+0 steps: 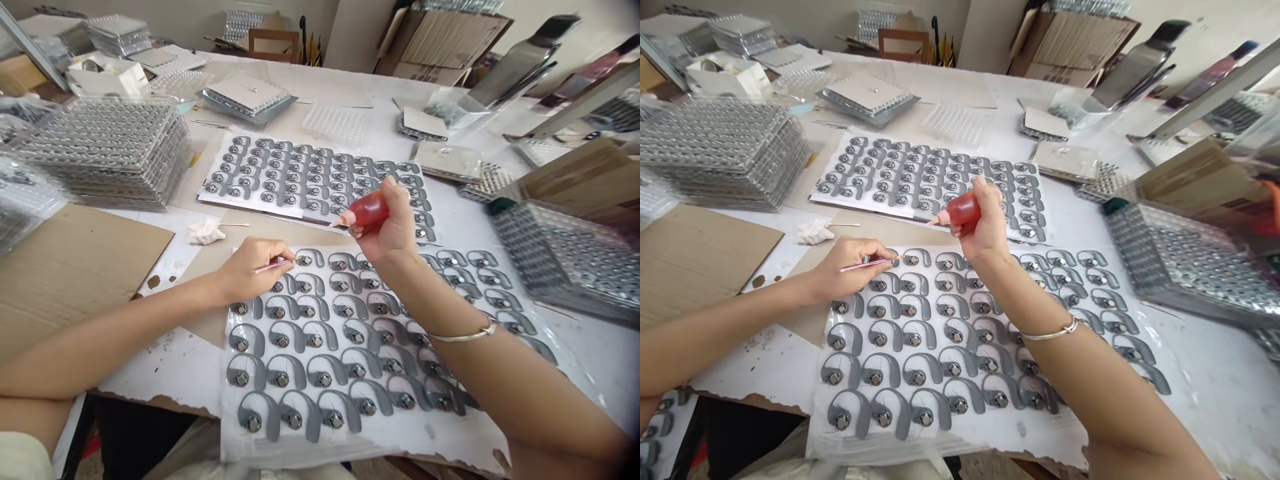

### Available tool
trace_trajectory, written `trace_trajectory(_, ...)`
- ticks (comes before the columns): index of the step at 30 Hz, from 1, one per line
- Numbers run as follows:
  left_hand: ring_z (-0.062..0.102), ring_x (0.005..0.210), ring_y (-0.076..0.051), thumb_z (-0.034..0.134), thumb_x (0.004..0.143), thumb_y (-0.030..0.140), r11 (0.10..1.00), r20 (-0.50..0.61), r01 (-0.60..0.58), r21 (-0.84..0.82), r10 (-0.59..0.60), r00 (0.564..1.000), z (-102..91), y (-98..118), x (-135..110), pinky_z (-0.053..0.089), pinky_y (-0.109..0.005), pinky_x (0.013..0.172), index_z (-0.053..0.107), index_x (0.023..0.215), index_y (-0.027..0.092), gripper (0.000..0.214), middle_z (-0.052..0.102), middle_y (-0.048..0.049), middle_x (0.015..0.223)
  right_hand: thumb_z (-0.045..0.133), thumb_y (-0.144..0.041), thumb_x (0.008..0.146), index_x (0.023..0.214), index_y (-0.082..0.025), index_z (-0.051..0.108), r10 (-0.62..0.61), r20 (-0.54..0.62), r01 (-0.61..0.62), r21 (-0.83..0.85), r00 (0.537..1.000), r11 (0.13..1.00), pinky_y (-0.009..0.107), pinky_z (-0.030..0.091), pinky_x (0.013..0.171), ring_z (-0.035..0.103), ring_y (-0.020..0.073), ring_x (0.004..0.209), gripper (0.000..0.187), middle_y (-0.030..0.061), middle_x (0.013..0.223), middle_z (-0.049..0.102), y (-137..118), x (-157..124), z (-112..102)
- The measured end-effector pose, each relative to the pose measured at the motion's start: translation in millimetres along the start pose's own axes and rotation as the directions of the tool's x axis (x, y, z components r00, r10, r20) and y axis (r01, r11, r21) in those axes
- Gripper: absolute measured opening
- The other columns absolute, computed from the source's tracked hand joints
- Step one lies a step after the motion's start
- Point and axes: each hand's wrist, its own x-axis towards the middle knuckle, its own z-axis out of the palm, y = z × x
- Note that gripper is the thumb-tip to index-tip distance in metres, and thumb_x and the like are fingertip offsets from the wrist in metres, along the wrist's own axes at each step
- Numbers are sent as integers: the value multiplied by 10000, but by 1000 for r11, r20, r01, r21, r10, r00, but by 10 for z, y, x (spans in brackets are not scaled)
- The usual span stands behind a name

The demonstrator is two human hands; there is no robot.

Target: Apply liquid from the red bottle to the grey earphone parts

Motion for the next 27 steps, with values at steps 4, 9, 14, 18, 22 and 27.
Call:
trace_trajectory(4,659,715,-164,512,910,126,815,18,-484,317,506,863,114,60,-18,492,-315,705,626,877,113,120,731,-104,884,604,-543,761,778,-265,290,-65,-9,65,-23,998,998,230,182,271,584,150,414,420,-103,506,425,-25,-61,30)
trace_trajectory(9,606,638,-169,448,920,52,503,212,-582,639,612,762,322,113,45,413,-311,591,592,809,106,190,712,-132,867,661,-533,709,768,-266,318,-83,-156,87,23,984,996,247,214,279,586,161,414,439,-100,509,427,-134,-123,71)
trace_trajectory(14,593,593,-187,425,902,38,560,156,-429,709,469,869,220,127,-51,400,-315,549,580,796,101,199,646,-74,659,660,-508,763,648,-252,370,-234,-126,224,-86,964,971,284,302,307,523,143,390,403,-58,454,435,-287,-272,33)
trace_trajectory(18,614,631,-184,455,908,54,571,118,-458,681,531,839,149,240,-209,427,-307,548,593,814,98,173,675,-91,707,626,-445,830,607,-238,466,-339,-13,330,-204,941,922,281,312,312,537,147,403,344,-31,423,456,-390,-471,63)
trace_trajectory(22,612,639,-165,496,898,51,551,107,-525,649,618,779,256,342,-340,455,-289,538,612,790,107,168,712,-114,798,660,-419,825,675,-232,577,-352,117,368,-402,929,839,283,417,387,566,134,477,254,-18,545,565,-365,-719,161)
trace_trajectory(27,604,609,-174,504,886,47,537,117,-533,654,624,773,360,315,-414,466,-299,520,622,777,99,169,708,-130,769,720,-360,770,704,-241,598,-447,221,486,-576,867,657,308,478,490,569,137,534,183,-9,630,608,-252,-915,259)
